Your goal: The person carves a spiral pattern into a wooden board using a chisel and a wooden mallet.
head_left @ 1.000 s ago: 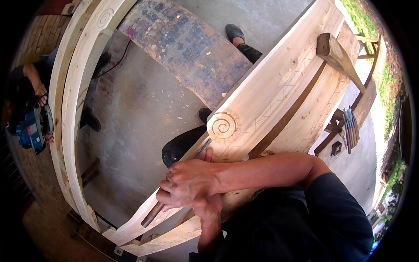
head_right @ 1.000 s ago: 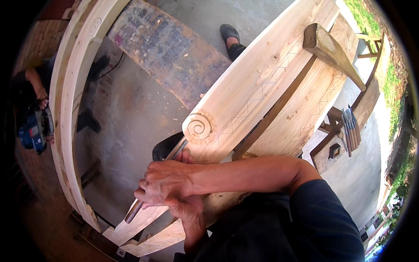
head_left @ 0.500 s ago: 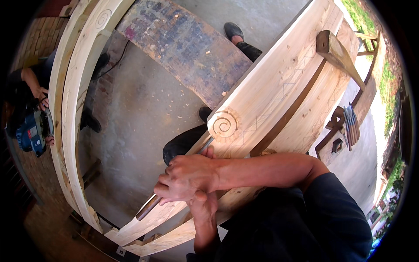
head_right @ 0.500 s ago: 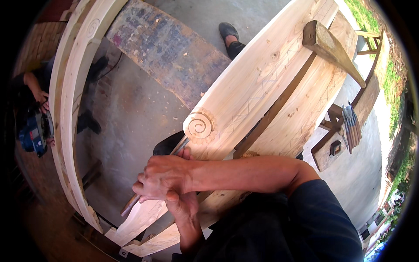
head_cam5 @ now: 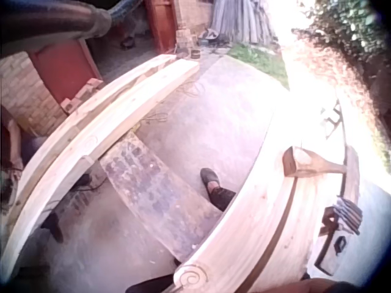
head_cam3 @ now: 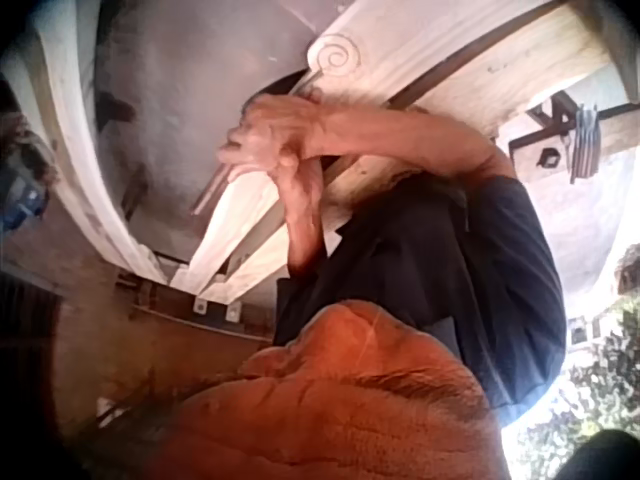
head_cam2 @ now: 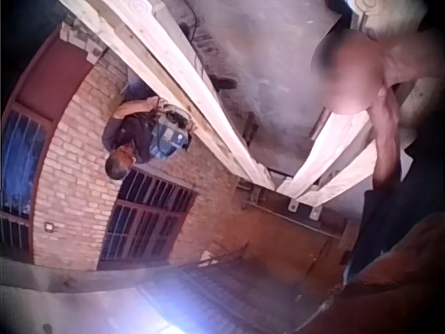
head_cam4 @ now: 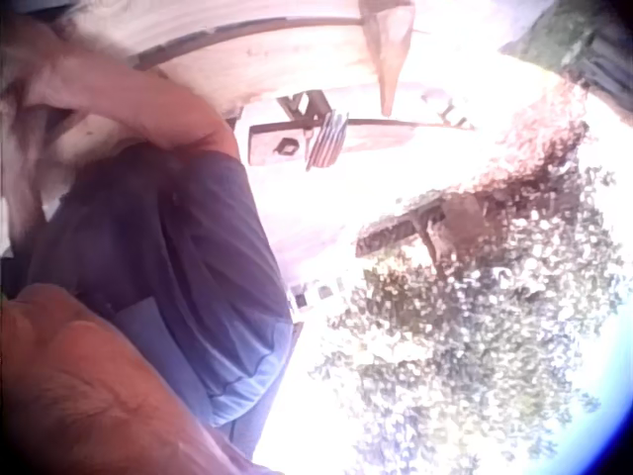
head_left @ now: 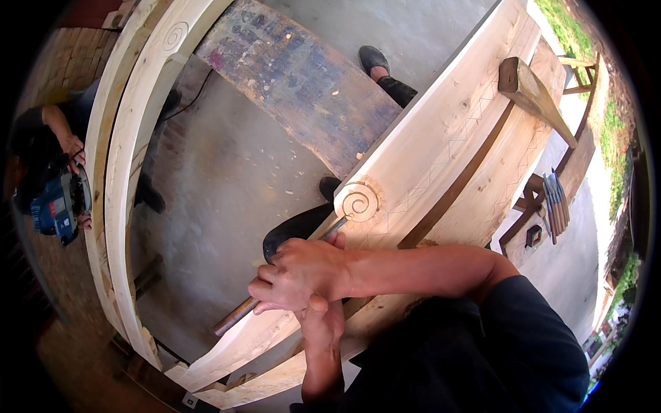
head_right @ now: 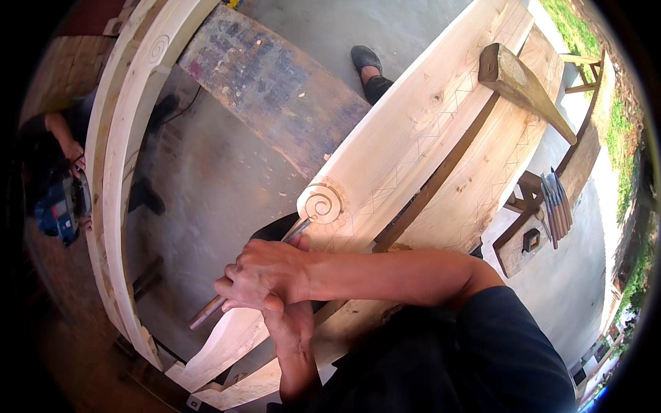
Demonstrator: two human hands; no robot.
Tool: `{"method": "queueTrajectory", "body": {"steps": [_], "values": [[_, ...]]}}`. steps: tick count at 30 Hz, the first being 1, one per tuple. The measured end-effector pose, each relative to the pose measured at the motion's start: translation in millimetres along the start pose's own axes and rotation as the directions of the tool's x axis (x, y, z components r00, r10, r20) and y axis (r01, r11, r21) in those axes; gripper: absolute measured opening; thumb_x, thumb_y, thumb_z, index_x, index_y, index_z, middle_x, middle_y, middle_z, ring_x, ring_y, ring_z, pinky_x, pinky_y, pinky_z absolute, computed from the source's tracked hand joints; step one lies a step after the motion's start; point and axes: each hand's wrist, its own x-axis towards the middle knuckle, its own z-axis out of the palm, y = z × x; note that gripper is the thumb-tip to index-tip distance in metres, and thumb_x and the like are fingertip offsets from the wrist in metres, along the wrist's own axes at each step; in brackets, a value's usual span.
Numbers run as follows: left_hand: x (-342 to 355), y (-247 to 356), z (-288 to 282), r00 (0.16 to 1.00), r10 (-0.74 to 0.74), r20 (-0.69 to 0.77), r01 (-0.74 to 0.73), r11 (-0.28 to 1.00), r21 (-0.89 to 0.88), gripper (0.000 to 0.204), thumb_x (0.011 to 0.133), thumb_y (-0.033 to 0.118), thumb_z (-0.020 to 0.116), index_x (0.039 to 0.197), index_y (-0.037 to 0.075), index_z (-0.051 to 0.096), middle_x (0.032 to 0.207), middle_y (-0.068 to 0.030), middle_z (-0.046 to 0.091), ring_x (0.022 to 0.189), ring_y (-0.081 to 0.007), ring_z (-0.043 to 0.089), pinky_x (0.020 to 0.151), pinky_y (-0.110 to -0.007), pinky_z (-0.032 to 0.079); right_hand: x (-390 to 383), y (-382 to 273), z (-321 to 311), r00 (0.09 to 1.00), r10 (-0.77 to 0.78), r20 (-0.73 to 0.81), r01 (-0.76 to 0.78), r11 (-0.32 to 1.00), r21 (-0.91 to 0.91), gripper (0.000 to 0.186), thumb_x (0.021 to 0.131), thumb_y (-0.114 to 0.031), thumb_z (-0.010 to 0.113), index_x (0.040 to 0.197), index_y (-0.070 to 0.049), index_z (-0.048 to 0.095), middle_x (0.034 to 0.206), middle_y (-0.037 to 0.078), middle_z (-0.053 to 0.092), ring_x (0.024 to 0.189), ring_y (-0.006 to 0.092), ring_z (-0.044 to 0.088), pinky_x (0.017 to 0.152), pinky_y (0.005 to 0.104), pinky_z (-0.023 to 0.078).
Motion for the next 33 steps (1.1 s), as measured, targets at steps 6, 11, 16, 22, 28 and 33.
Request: {"method": "queueTrajectory", "body": {"steps": [6,11,16,22,28,33], "values": [[-37.2,-55.4,-30.8,0.967,0.139,-0.211,-0.174,0.972,-0.156,0.092,0.076,0.049,0.085,0.14,0.011,0.03,0.14,-0.0188,0.039,0.135,-0.0329,0.04,0.117,-0.047,0.033,-16.0,-31.7,3.6,0.965,-0.261,-0.016,0.254,0.951,-0.176,0.039,0.093,-0.045,0.059,0.088,-0.008,0.051,0.075,0.007,0.052,0.065,0.0251,0.062,0.064,0.0399,0.05],[-53.5,-94.5,-61.7,0.924,0.188,-0.334,-0.244,0.961,-0.134,0.053,0.085,0.036,0.075,0.118,0.016,0.04,0.119,-0.0051,0.04,0.116,-0.0181,0.045,0.102,-0.035,0.04,-17.7,-31.6,4.4,0.968,-0.242,0.067,0.249,0.961,-0.12,0.039,0.094,-0.046,0.058,0.09,-0.008,0.051,0.078,0.008,0.053,0.068,0.0258,0.063,0.067,0.0409,0.051],[-47.2,-131.7,-104.4,0.877,0.257,-0.406,-0.249,0.966,0.073,0.024,0.091,0.024,0.068,0.1,0.021,0.046,0.101,0.006,0.041,0.1,-0.0059,0.049,0.091,-0.026,0.047,-15.0,-32.1,7.4,0.976,-0.155,0.155,0.164,0.985,-0.045,0.04,0.095,-0.047,0.057,0.093,-0.008,0.051,0.081,0.009,0.054,0.071,0.0265,0.063,0.07,0.0418,0.052],[-14.8,-114.5,-68.6,0.797,0.456,-0.396,-0.475,0.878,0.054,0.031,0.087,0.018,0.069,0.102,0.021,0.042,0.099,0.0065,0.04,0.098,-0.0052,0.049,0.094,-0.027,0.047,-11.3,-23.7,5.3,0.962,-0.049,0.267,0.044,0.999,0.025,0.041,0.096,-0.048,0.057,0.096,-0.008,0.051,0.085,0.01,0.055,0.075,0.0273,0.064,0.074,0.043,0.052],[-15.4,-57.3,-1.4,0.81,0.384,-0.444,-0.411,0.911,0.038,0.041,0.081,0.025,0.073,0.107,0.022,0.042,0.102,0.0042,0.042,0.101,-0.0099,0.052,0.099,-0.036,0.049,-8.3,-21.2,3.4,0.944,-0.008,0.329,-0.01,0.999,0.053,0.042,0.096,-0.049,0.056,0.099,-0.008,0.051,0.089,0.011,0.057,0.078,0.0282,0.065,0.078,0.0442,0.053],[-10.6,-53.3,-0.4,0.846,0.366,-0.387,-0.407,0.913,-0.027,0.042,0.082,0.038,0.07,0.11,0.023,0.043,0.106,0.0022,0.046,0.103,-0.0152,0.055,0.1,-0.04,0.05,-7.3,-21.9,5.4,0.931,0.021,0.364,-0.046,0.997,0.063,0.042,0.097,-0.05,0.055,0.101,-0.008,0.051,0.092,0.012,0.058,0.081,0.0289,0.066,0.082,0.0452,0.054]]}}
